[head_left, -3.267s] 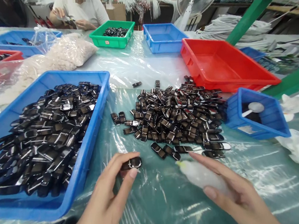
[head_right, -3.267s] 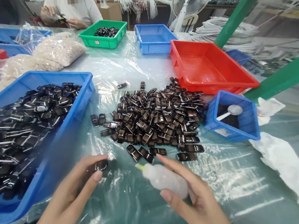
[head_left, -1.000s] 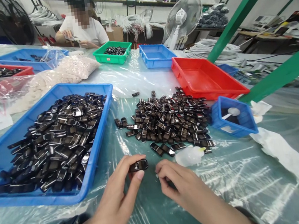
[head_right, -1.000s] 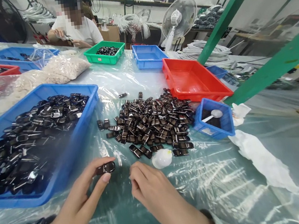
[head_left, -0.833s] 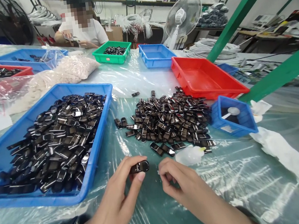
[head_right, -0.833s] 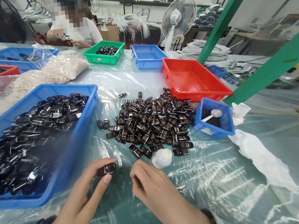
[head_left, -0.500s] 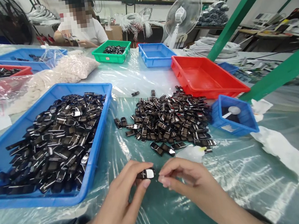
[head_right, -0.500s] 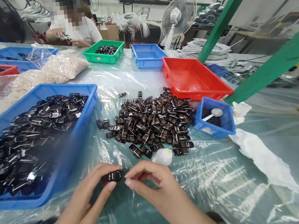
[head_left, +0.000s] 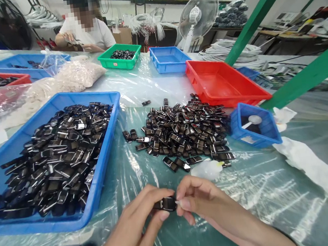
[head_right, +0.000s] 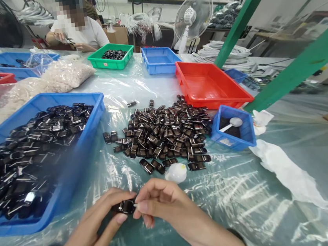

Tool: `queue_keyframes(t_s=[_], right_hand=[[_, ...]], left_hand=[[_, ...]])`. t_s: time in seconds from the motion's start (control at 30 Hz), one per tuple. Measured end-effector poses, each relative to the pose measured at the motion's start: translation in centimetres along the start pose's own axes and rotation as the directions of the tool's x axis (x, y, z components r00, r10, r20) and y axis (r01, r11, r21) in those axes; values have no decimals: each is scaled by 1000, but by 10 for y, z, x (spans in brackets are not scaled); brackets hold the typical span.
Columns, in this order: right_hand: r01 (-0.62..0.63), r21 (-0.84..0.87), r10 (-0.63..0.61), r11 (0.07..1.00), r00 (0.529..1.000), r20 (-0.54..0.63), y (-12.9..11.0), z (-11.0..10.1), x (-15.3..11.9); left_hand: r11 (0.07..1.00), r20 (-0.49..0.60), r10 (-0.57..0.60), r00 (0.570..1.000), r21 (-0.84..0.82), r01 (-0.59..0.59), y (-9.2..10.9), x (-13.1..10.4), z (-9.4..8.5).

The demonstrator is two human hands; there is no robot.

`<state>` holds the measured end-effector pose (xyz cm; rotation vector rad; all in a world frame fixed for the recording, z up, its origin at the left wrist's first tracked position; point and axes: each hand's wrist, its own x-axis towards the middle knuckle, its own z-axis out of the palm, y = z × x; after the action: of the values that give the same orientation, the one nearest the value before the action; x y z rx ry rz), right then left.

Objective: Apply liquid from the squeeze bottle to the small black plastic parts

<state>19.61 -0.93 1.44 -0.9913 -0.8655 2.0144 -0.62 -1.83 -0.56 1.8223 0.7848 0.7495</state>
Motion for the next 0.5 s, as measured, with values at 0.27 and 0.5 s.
queue_keyframes(t_s=[0.27, 0.5], right_hand=[[-30, 50, 28, 998, 999, 37, 0, -1, -1], [-23, 55, 20, 998, 999, 45, 0, 1, -3]], left_hand=[[1000, -29, -10, 1000, 11, 11, 2, 1, 1], [998, -24, -37, 999, 52, 38, 1, 0, 0]])
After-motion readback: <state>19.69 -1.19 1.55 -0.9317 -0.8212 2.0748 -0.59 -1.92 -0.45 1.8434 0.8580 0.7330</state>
